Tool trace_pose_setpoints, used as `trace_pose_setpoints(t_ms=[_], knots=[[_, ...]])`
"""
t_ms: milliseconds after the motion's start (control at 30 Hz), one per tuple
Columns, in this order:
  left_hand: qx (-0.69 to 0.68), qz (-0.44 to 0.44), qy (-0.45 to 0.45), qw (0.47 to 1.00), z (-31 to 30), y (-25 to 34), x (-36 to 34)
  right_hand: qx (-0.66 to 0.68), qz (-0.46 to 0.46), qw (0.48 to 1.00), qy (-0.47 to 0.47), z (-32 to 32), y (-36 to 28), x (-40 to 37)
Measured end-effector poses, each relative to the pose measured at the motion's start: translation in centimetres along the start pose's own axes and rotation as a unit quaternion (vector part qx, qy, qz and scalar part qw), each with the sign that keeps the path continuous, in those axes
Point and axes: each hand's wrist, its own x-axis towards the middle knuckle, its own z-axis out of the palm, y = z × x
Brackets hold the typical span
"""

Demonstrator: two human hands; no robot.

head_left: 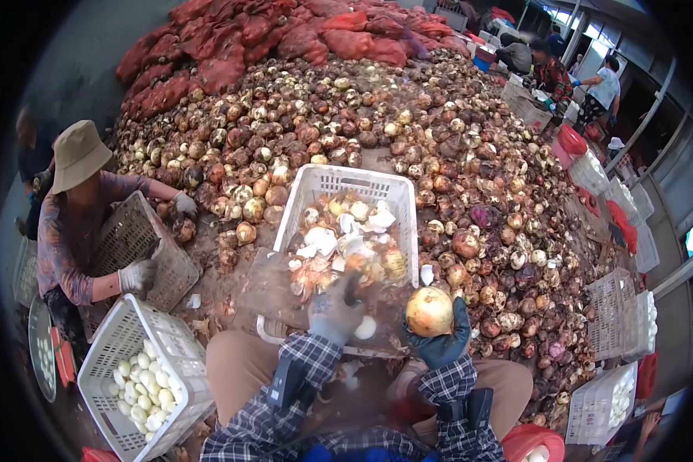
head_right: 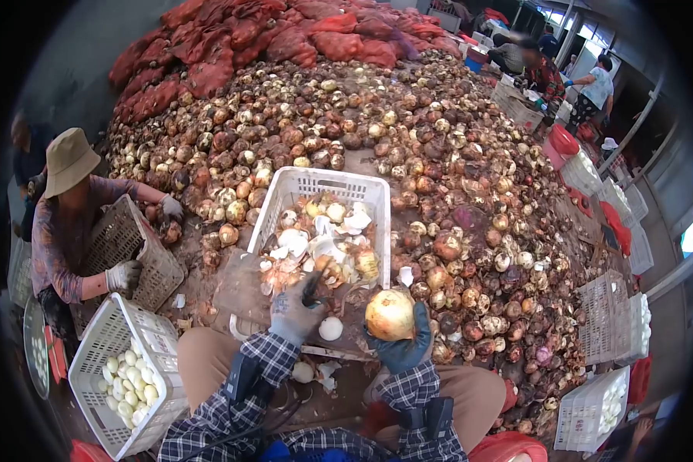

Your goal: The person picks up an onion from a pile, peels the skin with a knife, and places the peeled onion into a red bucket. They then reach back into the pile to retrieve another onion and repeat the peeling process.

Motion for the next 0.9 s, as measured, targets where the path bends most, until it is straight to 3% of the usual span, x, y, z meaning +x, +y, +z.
trace_pose_setpoints(t_ms=[67, 100, 167, 267, 300, 400, 433, 467, 567, 600, 667, 733, 767, 800, 867, 900], knots=[[-0.224, 0.018, -0.054, 0.973, 1.4, -0.4, -0.9, -0.043, -0.019, 0.999, 0.018, 0.1, 0.5, -0.2], [-0.273, -0.052, -0.098, 0.955, 0.1, 1.8, -2.0, -0.065, -0.027, 0.997, 0.027, 0.2, 0.8, -0.5], [-0.260, 0.000, -0.094, 0.961, 1.7, 1.4, -3.3, -0.117, -0.051, 0.992, -0.006, 1.1, 1.3, -0.6], [-0.335, -0.006, -0.108, 0.936, 4.6, -0.9, -3.9, -0.225, -0.079, 0.971, -0.027, 1.1, 1.9, -0.5], [-0.406, -0.044, -0.127, 0.904, 4.3, -0.8, -3.8, -0.265, -0.087, 0.960, -0.029, 1.1, 2.1, -0.5], [-0.506, -0.154, -0.168, 0.832, 3.7, -1.6, -4.3, -0.569, -0.163, 0.803, -0.068, 2.0, 1.2, -1.9], [-0.519, -0.168, -0.164, 0.822, 5.1, -2.8, -4.7, -0.698, -0.204, 0.685, -0.055, 2.2, 0.8, -1.7], [-0.532, -0.181, -0.164, 0.811, 6.5, -3.9, -5.0, -0.664, -0.204, 0.718, -0.041, 1.9, 0.9, -1.6], [-0.520, -0.159, -0.160, 0.824, 9.2, -4.5, -5.5, -0.560, -0.213, 0.800, -0.034, -0.6, 1.2, -0.3], [-0.519, -0.140, -0.149, 0.830, 9.3, -4.3, -5.3, -0.604, -0.218, 0.766, -0.020, -1.3, 0.9, -0.1], [-0.339, -0.125, -0.137, 0.922, 8.4, -5.1, -4.5, -0.687, -0.224, 0.692, 0.006, -2.6, 0.5, 0.0], [-0.168, -0.049, -0.096, 0.980, 3.8, -1.9, -4.0, -0.689, -0.224, 0.689, 0.019, -1.8, 1.3, -0.1], [-0.225, -0.044, -0.076, 0.970, 3.0, -0.4, -3.7, -0.734, -0.219, 0.641, 0.054, -1.7, 1.4, -0.2], [-0.196, 0.009, -0.098, 0.976, 2.7, 0.6, -3.1, -0.795, -0.247, 0.554, 0.030, -2.0, 1.3, 0.4], [-0.268, 0.090, -0.158, 0.946, 3.7, 0.5, -1.6, -0.804, -0.197, 0.562, 0.001, -2.1, 1.6, 0.4], [-0.277, 0.046, -0.215, 0.935, 5.8, -1.8, -0.7, -0.807, -0.171, 0.565, -0.014, -2.1, 1.7, 0.3]])
